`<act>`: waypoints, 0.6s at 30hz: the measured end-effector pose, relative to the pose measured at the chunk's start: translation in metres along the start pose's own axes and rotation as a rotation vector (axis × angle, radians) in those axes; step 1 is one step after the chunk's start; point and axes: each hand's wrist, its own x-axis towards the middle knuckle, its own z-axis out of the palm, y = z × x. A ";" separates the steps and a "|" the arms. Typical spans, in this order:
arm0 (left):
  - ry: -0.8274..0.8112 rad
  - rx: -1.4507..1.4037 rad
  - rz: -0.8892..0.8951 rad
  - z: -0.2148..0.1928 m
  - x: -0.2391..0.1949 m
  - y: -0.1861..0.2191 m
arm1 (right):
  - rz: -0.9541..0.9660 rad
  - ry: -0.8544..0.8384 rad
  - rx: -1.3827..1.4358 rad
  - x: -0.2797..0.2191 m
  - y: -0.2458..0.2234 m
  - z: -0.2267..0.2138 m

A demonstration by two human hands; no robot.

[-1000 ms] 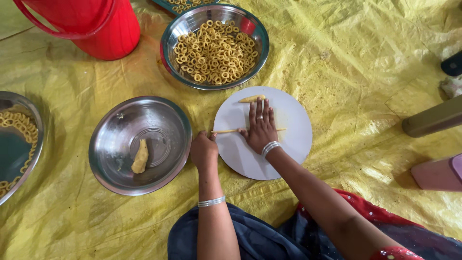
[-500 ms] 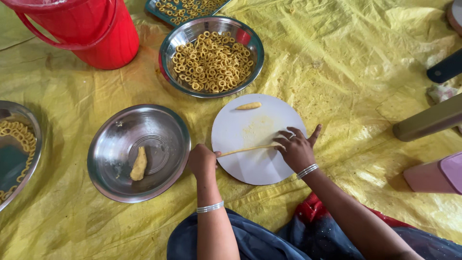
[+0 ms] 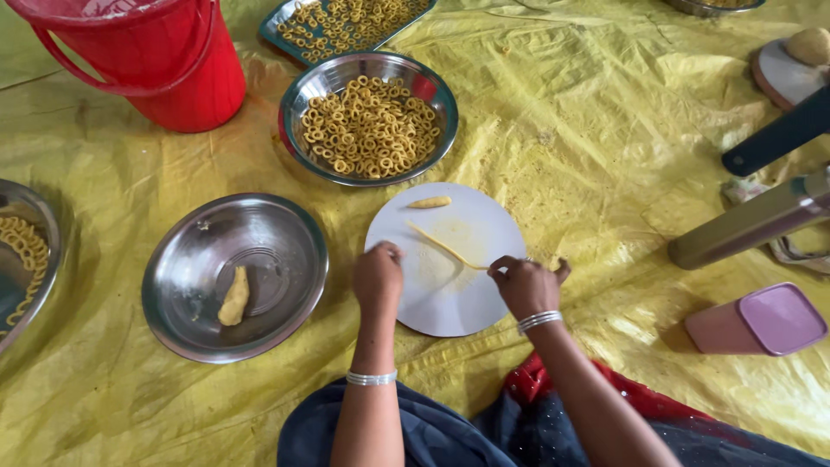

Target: The person rolls small pieces of dough into thin strips on a white board, then shapes them into rings by hand. The finished rings are placed into a metal bowl.

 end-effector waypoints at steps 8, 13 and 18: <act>-0.776 -0.977 -0.531 0.084 -0.043 0.006 | -0.069 0.184 0.318 -0.020 -0.020 0.018; -0.739 -1.587 -0.833 0.106 -0.036 -0.008 | -0.185 0.333 0.562 -0.017 -0.033 0.014; -0.574 -1.701 -0.784 0.100 -0.028 -0.009 | -0.191 0.358 0.722 -0.013 -0.041 0.016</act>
